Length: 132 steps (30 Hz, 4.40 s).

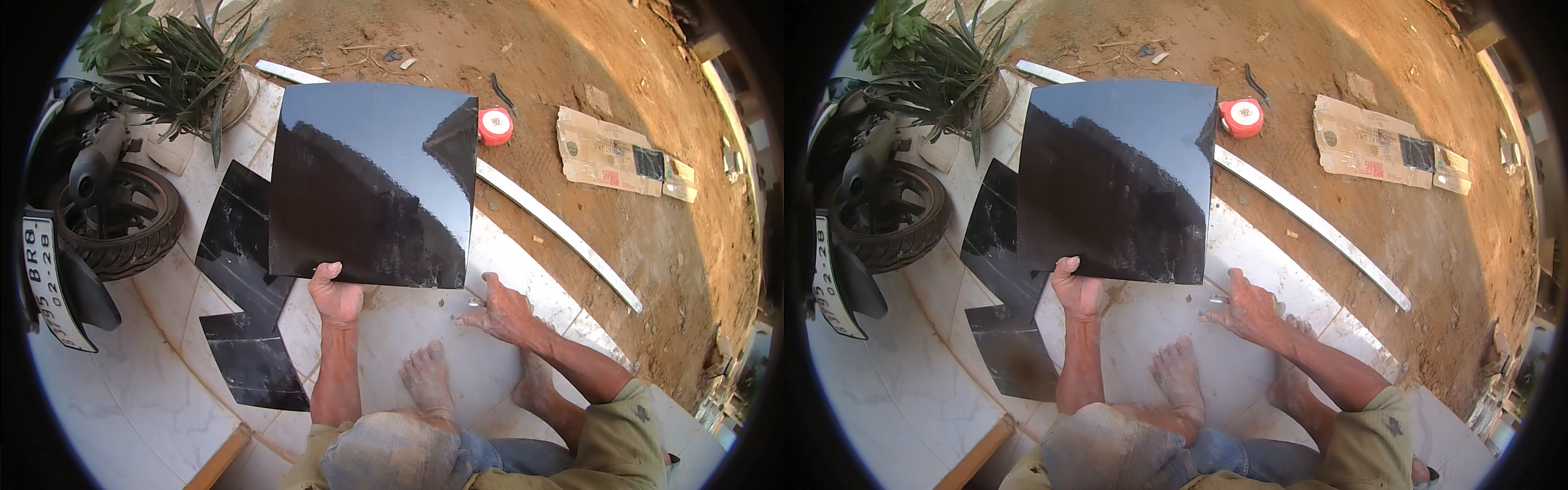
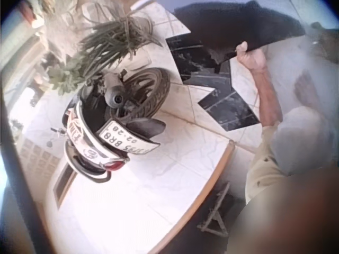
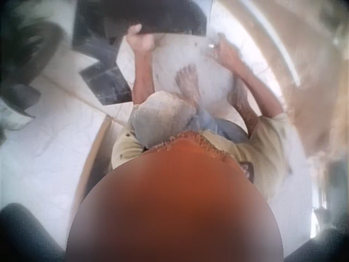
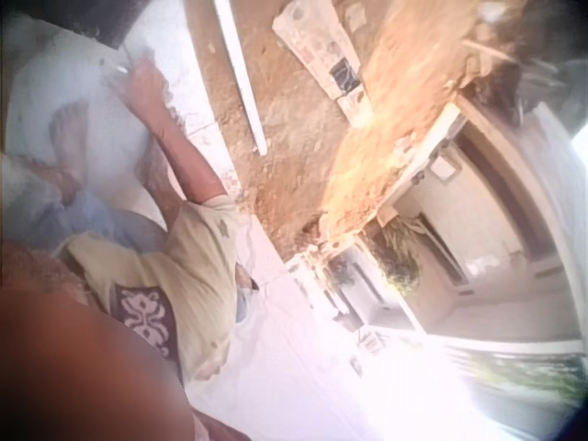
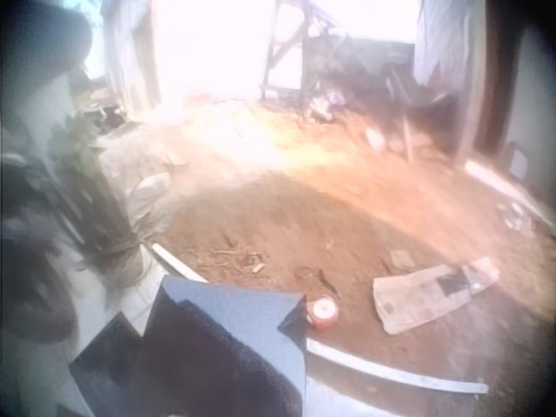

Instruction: The person uses a tape measure and a straight edge to measure and mark lines on black tiles on a tiled floor.

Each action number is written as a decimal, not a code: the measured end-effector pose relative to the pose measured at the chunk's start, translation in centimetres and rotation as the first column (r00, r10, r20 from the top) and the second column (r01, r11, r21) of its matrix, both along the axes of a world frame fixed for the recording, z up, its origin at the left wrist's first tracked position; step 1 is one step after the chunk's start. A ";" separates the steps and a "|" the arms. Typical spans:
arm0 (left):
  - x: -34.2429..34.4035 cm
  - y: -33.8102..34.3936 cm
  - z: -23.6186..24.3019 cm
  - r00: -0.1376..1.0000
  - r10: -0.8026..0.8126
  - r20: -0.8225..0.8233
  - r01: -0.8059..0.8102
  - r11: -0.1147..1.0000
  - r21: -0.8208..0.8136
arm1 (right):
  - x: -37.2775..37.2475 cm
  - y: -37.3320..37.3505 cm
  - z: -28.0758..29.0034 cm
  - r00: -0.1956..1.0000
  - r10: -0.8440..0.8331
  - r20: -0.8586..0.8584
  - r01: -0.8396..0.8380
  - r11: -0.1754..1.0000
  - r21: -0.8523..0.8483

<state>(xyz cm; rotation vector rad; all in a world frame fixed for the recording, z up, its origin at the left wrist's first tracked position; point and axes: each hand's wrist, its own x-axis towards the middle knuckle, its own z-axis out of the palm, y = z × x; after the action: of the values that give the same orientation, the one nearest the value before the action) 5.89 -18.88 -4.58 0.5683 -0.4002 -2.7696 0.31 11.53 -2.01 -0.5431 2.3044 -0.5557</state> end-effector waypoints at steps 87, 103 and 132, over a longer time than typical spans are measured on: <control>13.1 8.0 -1.1 0.258 -0.749 0.610 0.952 0.304 -0.029 | -15.3 -6.3 -5.1 0.959 -0.211 -0.187 0.160 0.953 -0.256; 12.0 7.7 -1.4 0.209 -0.624 0.753 0.956 0.291 -0.024 | -16.4 -7.7 -6.8 0.935 -0.108 -0.337 0.027 0.972 -0.234; -1.9 -1.9 3.5 0.597 -0.104 0.795 0.788 0.260 -0.558 | -16.3 4.6 -5.0 0.863 0.130 -0.488 -0.058 0.985 0.160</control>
<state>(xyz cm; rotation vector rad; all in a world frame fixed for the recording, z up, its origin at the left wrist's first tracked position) 4.02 -20.75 -1.08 1.1645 -2.4486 -2.0711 -16.02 16.15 -7.06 -0.8012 2.7566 -0.2126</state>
